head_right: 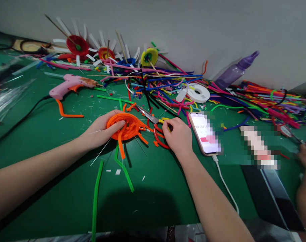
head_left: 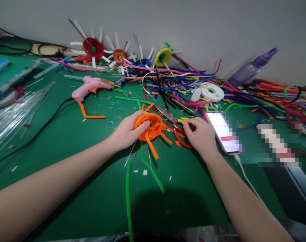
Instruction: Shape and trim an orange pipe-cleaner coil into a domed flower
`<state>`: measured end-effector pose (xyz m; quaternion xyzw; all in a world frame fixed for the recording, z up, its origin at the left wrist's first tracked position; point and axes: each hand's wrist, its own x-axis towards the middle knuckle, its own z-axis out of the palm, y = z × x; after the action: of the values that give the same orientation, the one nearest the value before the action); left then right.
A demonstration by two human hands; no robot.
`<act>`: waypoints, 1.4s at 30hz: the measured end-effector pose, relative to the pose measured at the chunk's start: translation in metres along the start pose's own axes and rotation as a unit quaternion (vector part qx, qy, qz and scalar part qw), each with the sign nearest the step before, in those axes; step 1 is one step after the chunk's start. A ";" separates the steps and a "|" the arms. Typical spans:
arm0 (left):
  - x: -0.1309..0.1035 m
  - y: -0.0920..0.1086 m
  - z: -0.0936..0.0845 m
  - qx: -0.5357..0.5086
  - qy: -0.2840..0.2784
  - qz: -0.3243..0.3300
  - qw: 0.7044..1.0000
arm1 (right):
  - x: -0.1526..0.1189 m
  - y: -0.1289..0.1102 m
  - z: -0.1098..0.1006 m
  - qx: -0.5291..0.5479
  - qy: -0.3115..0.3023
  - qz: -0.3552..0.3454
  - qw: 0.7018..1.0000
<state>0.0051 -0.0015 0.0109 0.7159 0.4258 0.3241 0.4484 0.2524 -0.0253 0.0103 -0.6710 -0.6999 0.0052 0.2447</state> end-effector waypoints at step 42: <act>-0.001 0.000 -0.001 0.026 0.016 -0.009 0.999 | 0.001 0.001 -0.001 -0.010 -0.014 0.008 1.000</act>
<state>0.0039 -0.0017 0.0108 0.7181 0.4481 0.3201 0.4256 0.2538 -0.0245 0.0114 -0.6787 -0.6980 0.0096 0.2283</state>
